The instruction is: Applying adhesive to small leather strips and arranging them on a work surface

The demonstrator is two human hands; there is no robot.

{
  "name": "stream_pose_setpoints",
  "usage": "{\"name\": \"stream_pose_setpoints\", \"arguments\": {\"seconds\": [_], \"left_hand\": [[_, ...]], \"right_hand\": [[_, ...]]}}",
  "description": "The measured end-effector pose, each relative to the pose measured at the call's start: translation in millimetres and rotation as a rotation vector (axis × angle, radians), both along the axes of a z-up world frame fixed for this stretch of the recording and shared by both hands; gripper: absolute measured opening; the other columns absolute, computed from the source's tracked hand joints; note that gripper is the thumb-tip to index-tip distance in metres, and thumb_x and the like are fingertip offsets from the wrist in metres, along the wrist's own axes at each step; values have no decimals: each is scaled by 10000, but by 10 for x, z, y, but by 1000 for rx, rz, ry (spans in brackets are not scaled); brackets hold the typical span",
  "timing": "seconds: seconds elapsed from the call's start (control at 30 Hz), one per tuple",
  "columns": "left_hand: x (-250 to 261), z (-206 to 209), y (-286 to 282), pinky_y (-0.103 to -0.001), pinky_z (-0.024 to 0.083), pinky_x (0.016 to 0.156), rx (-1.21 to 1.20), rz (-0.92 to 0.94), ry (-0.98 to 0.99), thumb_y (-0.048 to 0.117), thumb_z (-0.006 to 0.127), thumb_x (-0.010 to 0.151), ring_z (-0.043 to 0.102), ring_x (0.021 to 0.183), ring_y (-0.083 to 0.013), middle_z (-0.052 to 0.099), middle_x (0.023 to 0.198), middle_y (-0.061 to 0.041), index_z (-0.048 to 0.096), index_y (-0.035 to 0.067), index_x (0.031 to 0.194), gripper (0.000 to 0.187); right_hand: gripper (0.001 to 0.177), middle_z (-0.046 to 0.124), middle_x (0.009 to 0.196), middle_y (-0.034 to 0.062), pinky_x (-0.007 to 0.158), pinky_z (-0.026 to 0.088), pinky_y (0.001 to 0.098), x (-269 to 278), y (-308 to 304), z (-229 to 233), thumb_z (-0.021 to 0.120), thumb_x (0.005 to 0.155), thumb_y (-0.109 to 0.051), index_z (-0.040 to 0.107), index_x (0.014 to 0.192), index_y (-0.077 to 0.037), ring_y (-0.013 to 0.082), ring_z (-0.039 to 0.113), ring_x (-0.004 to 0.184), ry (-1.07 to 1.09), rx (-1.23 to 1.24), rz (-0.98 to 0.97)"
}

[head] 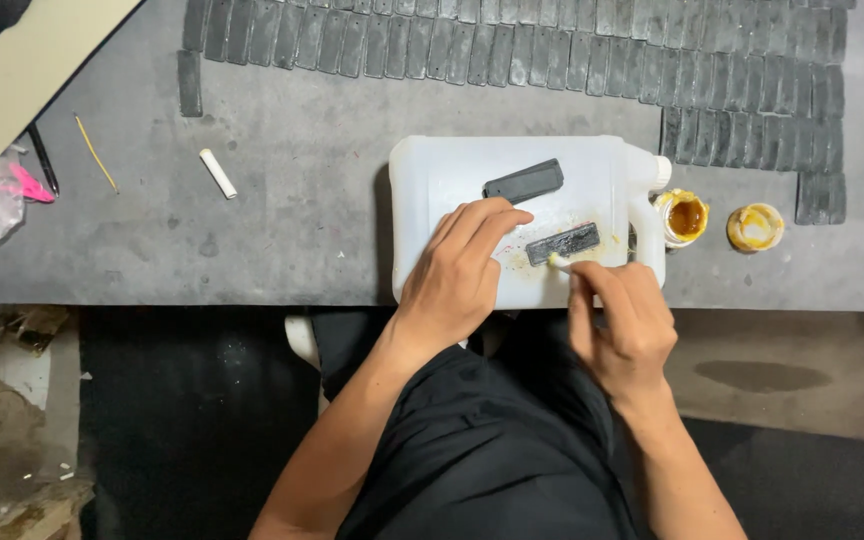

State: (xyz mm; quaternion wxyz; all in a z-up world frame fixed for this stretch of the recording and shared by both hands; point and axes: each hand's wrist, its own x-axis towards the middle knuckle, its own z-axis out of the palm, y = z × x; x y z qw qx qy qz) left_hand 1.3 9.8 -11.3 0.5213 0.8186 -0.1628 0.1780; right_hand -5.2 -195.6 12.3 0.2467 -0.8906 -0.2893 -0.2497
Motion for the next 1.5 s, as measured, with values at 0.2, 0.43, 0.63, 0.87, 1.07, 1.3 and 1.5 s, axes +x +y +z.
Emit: {"name": "stream_pose_setpoints", "arguments": {"seconds": [0.2,0.43,0.63,0.87,1.07,1.3,1.5], "left_hand": [[4,28,1,-443,526,912,14,1,0,-126,363,816,626,1011,-337,587,1135,-135,608,34,1282,550],[2,16,-13,-439,528,909,12,11,3,-129,361,821,632,1010,-334,594,1132,-133,612,32,1281,548],[2,43,-22,-434,524,907,28,13,10,-115,363,819,626,988,-327,592,1119,-130,617,31,1279,545],[14,-28,-63,-426,524,887,78,59,-29,-31,493,851,626,973,-300,594,1109,-112,634,46,1238,419],[25,-49,-102,-421,524,868,145,84,-81,105,649,875,612,933,-279,604,1103,-104,668,53,1178,308],[27,-65,-134,-417,515,846,249,87,-137,177,741,884,596,928,-271,613,1113,-110,699,42,1138,291],[18,-99,-164,-405,508,861,198,84,-127,156,781,863,606,937,-263,642,1076,-58,732,95,1056,208]], "right_hand": [[89,615,748,99,638,508,382,-76,164,-3,704,932,52,761,964,-8,282,585,655,33,61,43],[57,600,752,106,651,509,396,144,-31,19,699,1012,52,745,1025,21,280,576,667,-22,3,-74],[109,629,761,79,653,523,375,219,64,3,738,953,33,770,1025,-43,281,631,707,64,36,-6],[60,610,760,103,637,505,386,300,-211,14,700,1060,45,744,1074,9,263,604,689,55,18,-145],[53,596,733,91,642,507,374,151,-238,-28,705,1043,32,750,1045,5,263,592,671,2,38,-154],[43,624,688,57,593,507,359,-85,-141,32,747,959,3,780,963,-25,245,599,621,123,232,-98],[72,608,700,124,613,473,358,-183,-422,-79,700,1012,15,750,967,43,221,541,611,227,515,-177]]}}
